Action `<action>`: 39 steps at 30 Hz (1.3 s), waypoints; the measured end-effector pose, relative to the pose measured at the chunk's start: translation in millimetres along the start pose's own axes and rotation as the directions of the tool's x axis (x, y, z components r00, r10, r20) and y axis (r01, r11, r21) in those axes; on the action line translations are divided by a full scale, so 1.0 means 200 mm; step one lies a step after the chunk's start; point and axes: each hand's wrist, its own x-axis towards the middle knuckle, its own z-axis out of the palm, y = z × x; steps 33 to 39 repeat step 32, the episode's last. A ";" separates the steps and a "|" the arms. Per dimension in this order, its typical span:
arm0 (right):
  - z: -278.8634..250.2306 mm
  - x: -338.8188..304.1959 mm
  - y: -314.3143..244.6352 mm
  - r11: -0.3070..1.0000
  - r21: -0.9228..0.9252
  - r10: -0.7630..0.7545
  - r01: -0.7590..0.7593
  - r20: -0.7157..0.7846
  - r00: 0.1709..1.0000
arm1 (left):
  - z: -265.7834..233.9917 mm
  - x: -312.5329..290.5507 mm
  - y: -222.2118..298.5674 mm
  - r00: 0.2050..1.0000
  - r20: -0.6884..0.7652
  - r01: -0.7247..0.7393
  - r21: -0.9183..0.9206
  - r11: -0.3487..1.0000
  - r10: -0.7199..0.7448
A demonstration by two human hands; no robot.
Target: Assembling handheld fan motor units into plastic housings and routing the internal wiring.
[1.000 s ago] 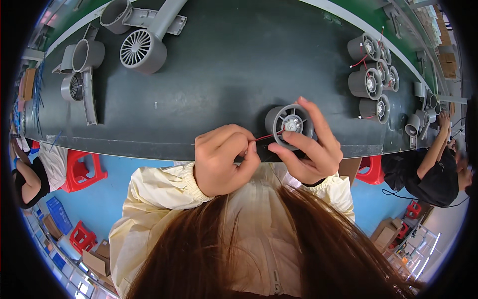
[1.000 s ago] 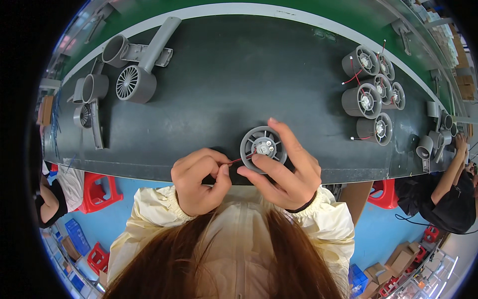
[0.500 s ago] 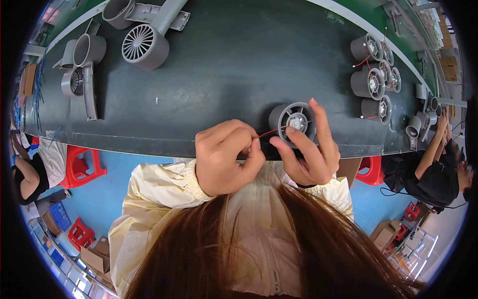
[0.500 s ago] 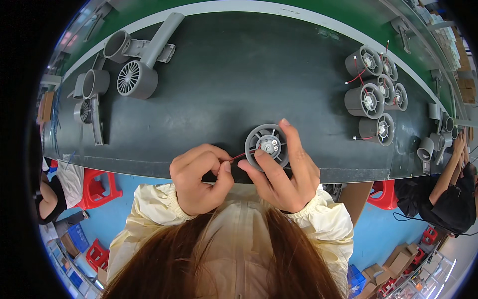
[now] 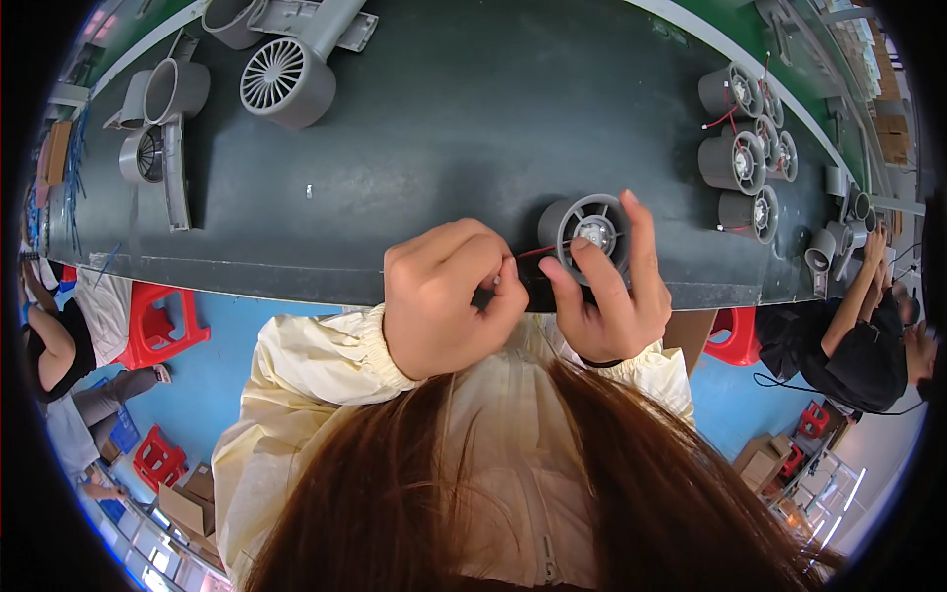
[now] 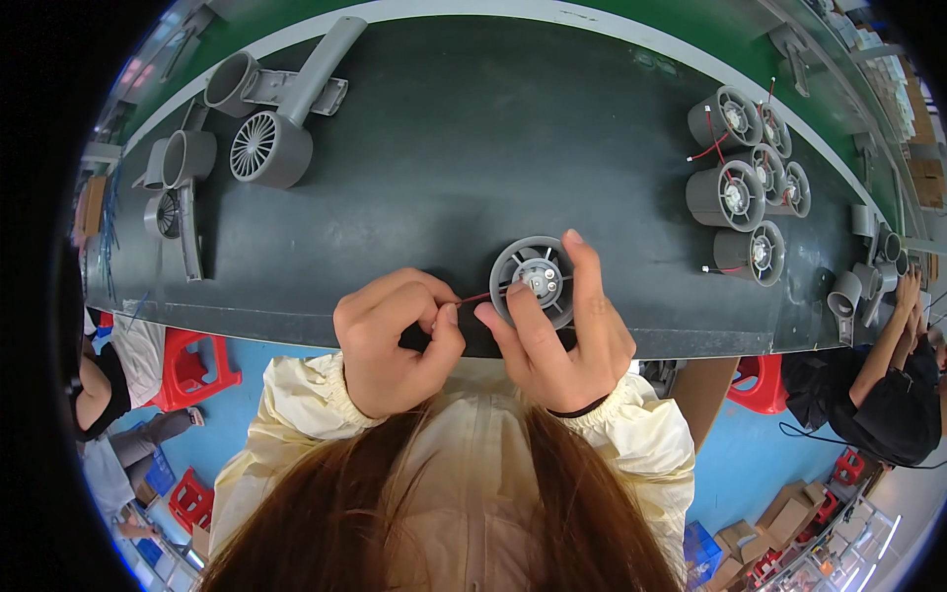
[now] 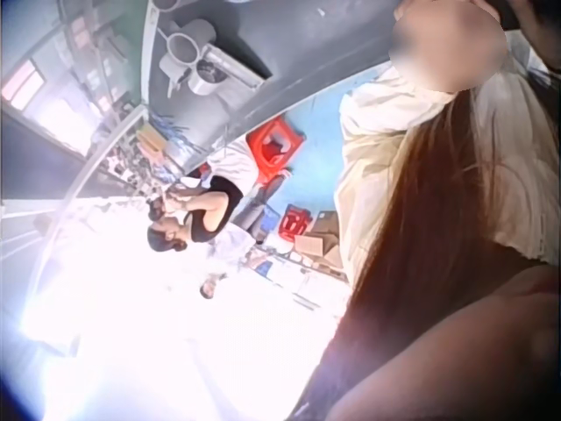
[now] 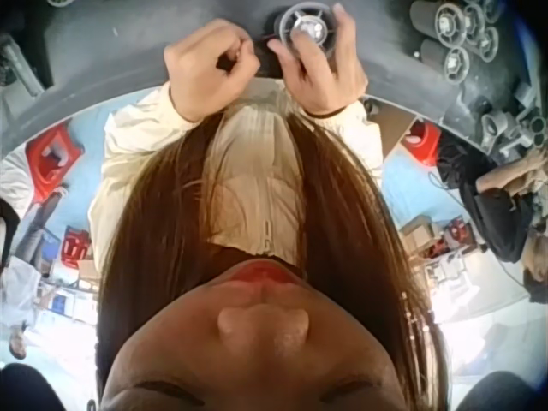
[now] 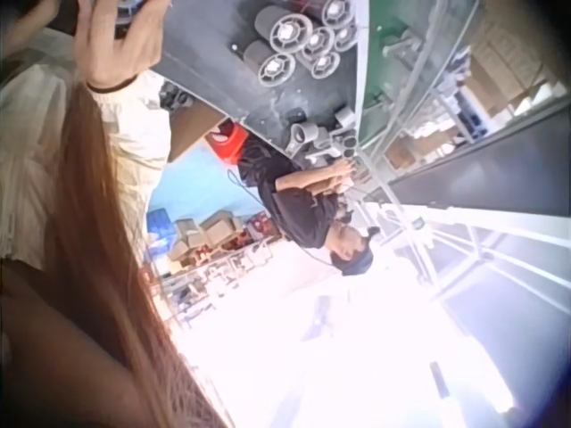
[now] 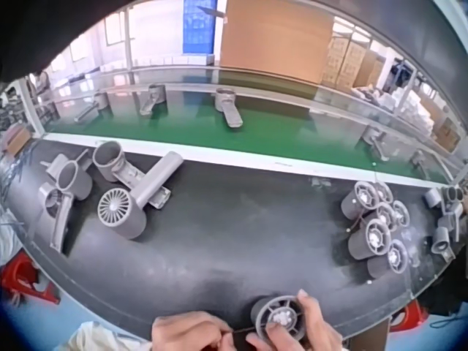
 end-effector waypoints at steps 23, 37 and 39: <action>-0.03 0.07 0.03 0.917 0.396 0.020 -0.052 0.084 0.996 | -0.19 0.09 0.01 0.987 0.085 0.106 0.305 0.946 -0.138; 0.00 0.07 0.04 0.905 0.415 0.075 -0.093 0.058 0.995 | -0.63 0.36 -0.22 0.994 -0.065 -0.013 0.741 0.672 0.091; 0.00 0.07 0.04 0.905 0.415 0.075 -0.093 0.058 0.995 | -0.63 0.36 -0.22 0.994 -0.065 -0.013 0.741 0.672 0.091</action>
